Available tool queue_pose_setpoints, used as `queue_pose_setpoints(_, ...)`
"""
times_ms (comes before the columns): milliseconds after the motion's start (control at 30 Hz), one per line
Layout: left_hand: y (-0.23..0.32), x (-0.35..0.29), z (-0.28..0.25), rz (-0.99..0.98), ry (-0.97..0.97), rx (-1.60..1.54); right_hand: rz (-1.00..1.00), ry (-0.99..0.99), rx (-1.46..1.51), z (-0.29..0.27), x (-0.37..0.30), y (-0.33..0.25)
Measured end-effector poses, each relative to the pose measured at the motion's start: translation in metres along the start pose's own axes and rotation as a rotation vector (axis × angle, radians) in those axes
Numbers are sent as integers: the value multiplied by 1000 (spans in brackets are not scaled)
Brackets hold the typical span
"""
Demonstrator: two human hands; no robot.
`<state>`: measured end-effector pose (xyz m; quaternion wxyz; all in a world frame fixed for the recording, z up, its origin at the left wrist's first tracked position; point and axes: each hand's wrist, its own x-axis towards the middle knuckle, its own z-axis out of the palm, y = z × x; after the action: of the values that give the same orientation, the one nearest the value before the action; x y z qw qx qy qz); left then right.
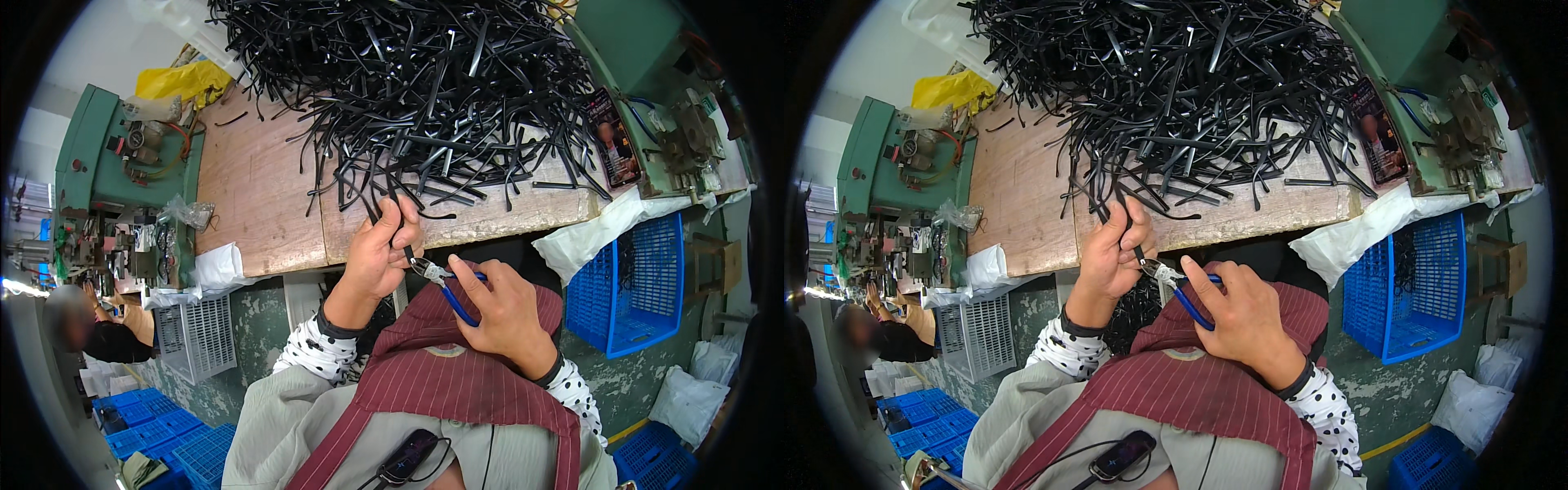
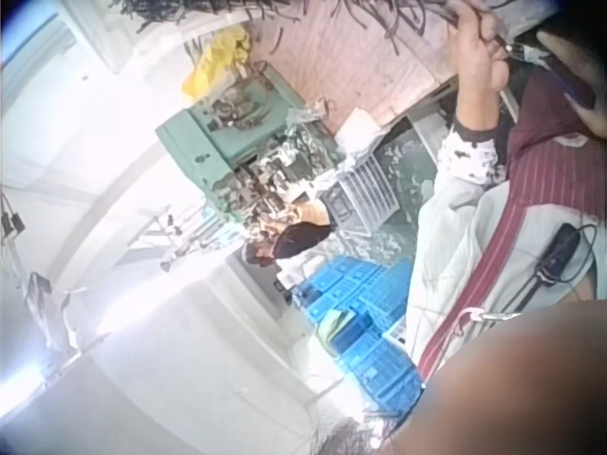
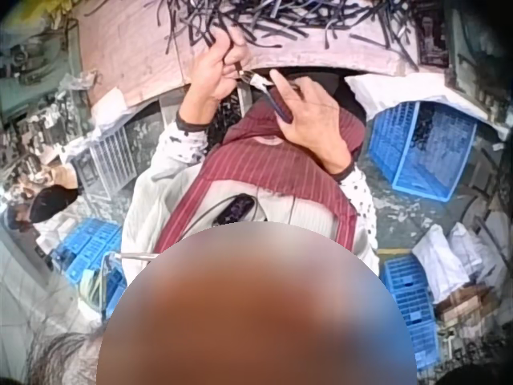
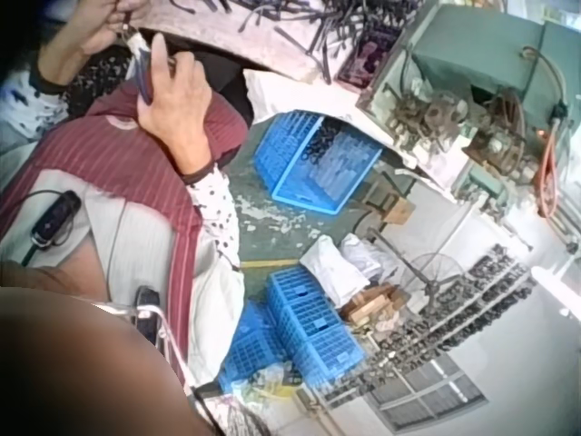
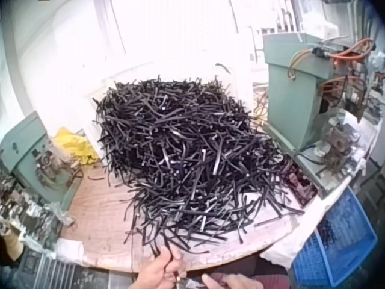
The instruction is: The person repeatedly picks up black cables from a pile on a wooden table and uses blue-handled pliers to cut the ends. The cut pieces are dropped back onto the table. The task continues throughout the clip with no change in method or destination for the cut pieces.
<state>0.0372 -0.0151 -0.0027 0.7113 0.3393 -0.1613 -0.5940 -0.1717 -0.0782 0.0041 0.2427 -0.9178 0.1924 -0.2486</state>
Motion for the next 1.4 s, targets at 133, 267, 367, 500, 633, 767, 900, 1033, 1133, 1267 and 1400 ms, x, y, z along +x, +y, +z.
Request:
queue_pose_setpoints(133,-16,-7,8,325,99,13,51,-1,108,5,-3,0)
queue_pose_setpoints(267,-34,-12,16,666,219,204,199,-93,362,11,-6,-4)
queue_pose_setpoints(367,-41,-13,17,899,171,464,217,-115,456,10,-5,-6)
queue_pose_setpoints(500,-48,-15,12,888,266,603,251,-166,459,10,-6,-4)
queue_pose_setpoints(633,-34,-18,15,574,297,211,311,-213,485,13,-9,-2)
queue_pose_setpoints(767,-25,-9,11,504,368,367,335,-182,496,16,-10,-2)
queue_pose_setpoints(900,-2,12,-28,570,384,1250,308,-220,482,10,-10,-3)
queue_pose_setpoints(1033,5,22,-31,543,61,1968,272,-230,452,11,-11,-4)
queue_pose_setpoints(1133,6,33,-42,588,-25,1933,255,-219,443,11,-9,-4)
queue_pose_setpoints(1267,6,35,-49,747,42,1629,237,-178,443,12,-11,-2)
queue_pose_setpoints(1400,8,20,-47,528,257,700,244,-116,400,9,-7,-3)
